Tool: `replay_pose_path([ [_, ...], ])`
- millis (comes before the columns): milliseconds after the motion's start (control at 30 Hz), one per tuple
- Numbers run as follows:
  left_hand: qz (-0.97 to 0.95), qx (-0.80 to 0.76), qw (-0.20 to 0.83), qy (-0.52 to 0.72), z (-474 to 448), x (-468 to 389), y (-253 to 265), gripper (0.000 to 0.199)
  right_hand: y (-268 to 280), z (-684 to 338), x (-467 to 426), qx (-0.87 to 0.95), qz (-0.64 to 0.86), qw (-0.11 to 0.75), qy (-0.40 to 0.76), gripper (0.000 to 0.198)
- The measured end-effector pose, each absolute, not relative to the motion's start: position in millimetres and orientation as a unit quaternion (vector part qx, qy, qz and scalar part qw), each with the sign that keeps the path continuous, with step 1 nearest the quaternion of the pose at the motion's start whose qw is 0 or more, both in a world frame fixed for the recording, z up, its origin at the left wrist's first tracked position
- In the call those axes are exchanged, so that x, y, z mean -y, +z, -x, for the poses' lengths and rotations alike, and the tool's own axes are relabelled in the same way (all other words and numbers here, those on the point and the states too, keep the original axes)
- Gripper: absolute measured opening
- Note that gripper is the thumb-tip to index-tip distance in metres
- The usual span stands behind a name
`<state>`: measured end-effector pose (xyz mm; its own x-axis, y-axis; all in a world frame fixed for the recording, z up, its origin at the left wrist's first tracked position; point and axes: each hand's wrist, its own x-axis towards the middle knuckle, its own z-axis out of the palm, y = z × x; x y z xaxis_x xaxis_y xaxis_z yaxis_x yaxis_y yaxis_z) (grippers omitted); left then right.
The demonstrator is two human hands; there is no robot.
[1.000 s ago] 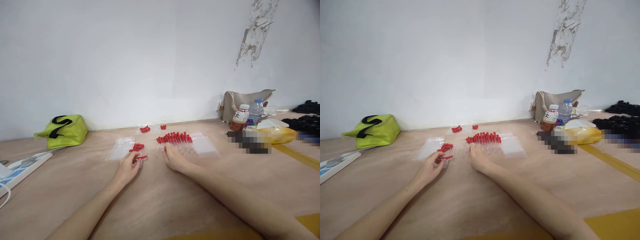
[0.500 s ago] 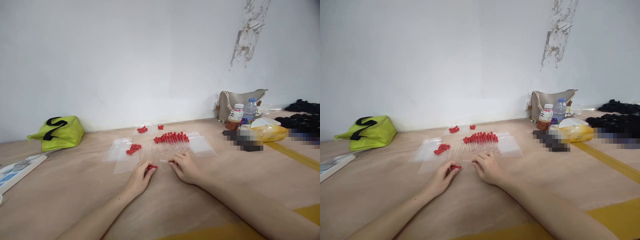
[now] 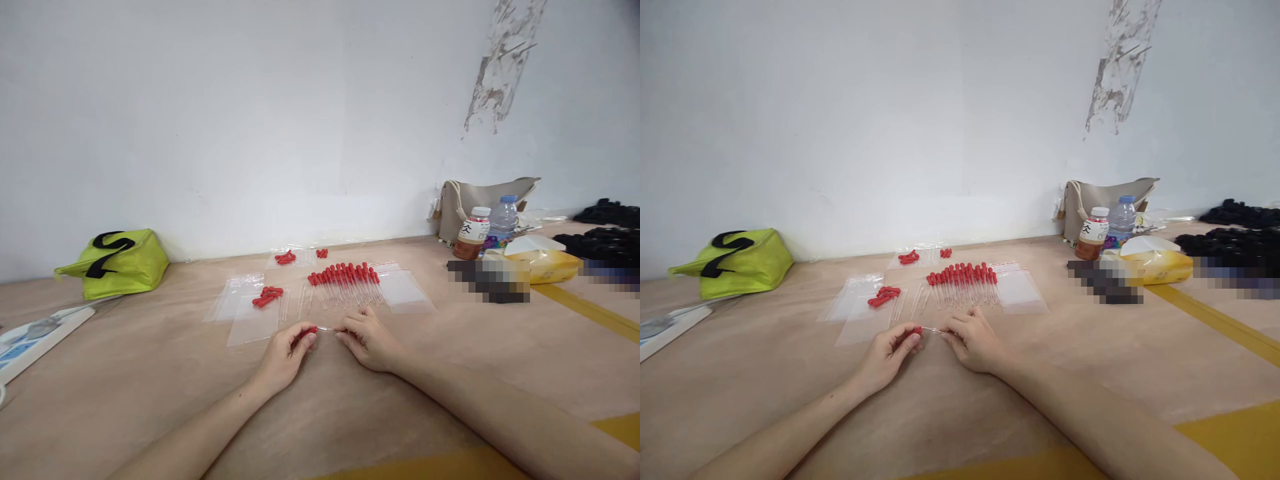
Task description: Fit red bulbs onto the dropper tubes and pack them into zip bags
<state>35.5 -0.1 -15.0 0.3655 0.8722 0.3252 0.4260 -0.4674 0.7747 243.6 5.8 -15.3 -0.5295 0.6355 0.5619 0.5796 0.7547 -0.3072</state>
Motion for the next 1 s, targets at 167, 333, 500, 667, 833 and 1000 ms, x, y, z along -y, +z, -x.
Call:
replay_pose_path([
  [167, -0.796, -0.426, 0.247, 0.351, -34.7, 2.8, -13.1, 0.022, -17.1, -246.2, -10.8, 0.883, 0.334, 0.320, 0.079, 0.021],
  [333, -0.843, -0.391, 0.181, 0.321, -34.2, 6.6, -7.4, 0.020, -15.6, -250.6, -15.9, 0.898, 0.318, 0.300, 0.051, 0.022],
  [500, -0.867, -0.382, 0.148, 0.283, -34.8, 7.0, -4.8, 0.021, -15.3, -249.6, -12.5, 0.897, 0.327, 0.296, -0.035, 0.021],
  [667, -0.879, -0.376, 0.105, 0.273, -34.1, 8.3, -5.9, 0.022, -16.0, -241.1, -3.7, 0.893, 0.344, 0.285, -0.052, 0.022],
  [833, -0.899, -0.343, 0.095, 0.255, -30.9, 9.2, -6.7, 0.021, -14.6, -233.3, 1.6, 0.893, 0.357, 0.273, -0.004, 0.022],
  [1000, -0.915, -0.307, 0.085, 0.246, -22.1, -0.5, -5.4, 0.022, -9.4, -227.6, 1.8, 0.898, 0.355, 0.256, 0.034, 0.024],
])
